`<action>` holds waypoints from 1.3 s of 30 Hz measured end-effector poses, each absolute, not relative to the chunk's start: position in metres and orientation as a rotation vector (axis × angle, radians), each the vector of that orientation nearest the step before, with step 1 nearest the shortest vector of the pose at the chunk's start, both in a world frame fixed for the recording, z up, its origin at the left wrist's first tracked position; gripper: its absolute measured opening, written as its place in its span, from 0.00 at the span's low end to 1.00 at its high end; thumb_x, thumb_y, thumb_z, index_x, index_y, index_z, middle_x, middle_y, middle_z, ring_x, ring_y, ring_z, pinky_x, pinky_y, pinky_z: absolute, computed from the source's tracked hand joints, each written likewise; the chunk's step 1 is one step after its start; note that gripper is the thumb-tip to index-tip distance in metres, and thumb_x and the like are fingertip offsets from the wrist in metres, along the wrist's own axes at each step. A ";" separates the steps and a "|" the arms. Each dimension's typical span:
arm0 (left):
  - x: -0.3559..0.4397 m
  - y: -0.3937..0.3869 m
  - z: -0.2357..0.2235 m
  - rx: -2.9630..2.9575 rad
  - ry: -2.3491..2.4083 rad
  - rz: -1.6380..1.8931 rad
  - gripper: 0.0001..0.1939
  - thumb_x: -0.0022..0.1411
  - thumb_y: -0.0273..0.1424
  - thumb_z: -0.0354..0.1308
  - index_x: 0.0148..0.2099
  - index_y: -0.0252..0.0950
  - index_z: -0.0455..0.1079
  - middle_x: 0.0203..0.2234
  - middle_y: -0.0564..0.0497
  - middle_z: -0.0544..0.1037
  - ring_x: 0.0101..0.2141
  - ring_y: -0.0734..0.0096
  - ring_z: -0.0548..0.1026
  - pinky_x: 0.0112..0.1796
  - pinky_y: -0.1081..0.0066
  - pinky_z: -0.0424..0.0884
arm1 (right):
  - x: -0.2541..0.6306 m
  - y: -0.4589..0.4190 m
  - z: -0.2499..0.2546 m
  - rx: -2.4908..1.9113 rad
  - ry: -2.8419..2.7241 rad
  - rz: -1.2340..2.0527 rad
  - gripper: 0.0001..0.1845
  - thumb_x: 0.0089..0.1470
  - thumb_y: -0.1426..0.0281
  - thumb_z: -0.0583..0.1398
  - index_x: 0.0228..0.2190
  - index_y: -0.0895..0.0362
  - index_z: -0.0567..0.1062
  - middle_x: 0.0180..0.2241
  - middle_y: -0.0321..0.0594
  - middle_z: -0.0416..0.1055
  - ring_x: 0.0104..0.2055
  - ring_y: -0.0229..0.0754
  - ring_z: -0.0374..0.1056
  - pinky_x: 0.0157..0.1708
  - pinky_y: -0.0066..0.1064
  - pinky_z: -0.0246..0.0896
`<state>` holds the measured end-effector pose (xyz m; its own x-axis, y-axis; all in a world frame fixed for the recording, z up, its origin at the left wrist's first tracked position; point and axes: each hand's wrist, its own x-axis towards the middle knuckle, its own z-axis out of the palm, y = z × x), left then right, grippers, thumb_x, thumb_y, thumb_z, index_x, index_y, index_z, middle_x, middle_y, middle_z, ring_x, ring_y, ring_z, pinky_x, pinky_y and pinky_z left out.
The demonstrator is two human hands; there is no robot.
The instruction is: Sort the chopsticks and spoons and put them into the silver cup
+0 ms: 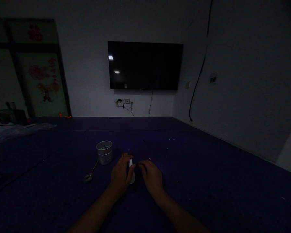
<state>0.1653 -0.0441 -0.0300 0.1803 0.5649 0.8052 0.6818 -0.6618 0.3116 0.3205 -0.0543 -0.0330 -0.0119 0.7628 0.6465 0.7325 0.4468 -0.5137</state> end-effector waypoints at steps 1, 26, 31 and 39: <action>0.165 -0.044 -0.027 -2.316 -1.245 -1.467 0.18 0.65 0.39 0.43 0.52 0.37 0.64 0.44 0.44 0.74 0.45 0.62 0.72 0.45 0.60 0.70 | 0.321 -0.053 -0.034 -1.305 -1.720 0.058 0.13 0.56 0.73 0.52 0.32 0.55 0.77 0.34 0.41 0.76 0.35 0.41 0.71 0.37 0.29 0.61; 0.148 -0.031 -0.028 -2.744 -1.617 -0.475 0.60 0.41 0.64 0.52 0.68 0.38 0.39 0.66 0.38 0.40 0.64 0.46 0.37 0.58 0.42 0.41 | 0.324 -0.038 -0.050 -1.497 -1.705 0.381 0.14 0.46 0.79 0.55 0.27 0.58 0.80 0.27 0.42 0.78 0.27 0.41 0.73 0.26 0.25 0.60; 0.147 -0.029 -0.030 -2.756 -1.623 -0.457 0.59 0.42 0.65 0.51 0.68 0.37 0.39 0.66 0.39 0.39 0.65 0.48 0.36 0.58 0.41 0.40 | 0.323 -0.038 -0.050 -1.514 -1.732 0.363 0.14 0.46 0.79 0.54 0.26 0.58 0.80 0.26 0.43 0.78 0.27 0.41 0.73 0.27 0.26 0.60; 0.148 -0.030 -0.029 -2.784 -1.614 -0.436 0.57 0.42 0.63 0.52 0.67 0.39 0.42 0.66 0.40 0.40 0.64 0.48 0.35 0.58 0.40 0.40 | 0.319 -0.040 -0.049 -1.510 -1.777 0.361 0.14 0.47 0.79 0.54 0.28 0.57 0.80 0.28 0.41 0.79 0.30 0.40 0.73 0.29 0.25 0.60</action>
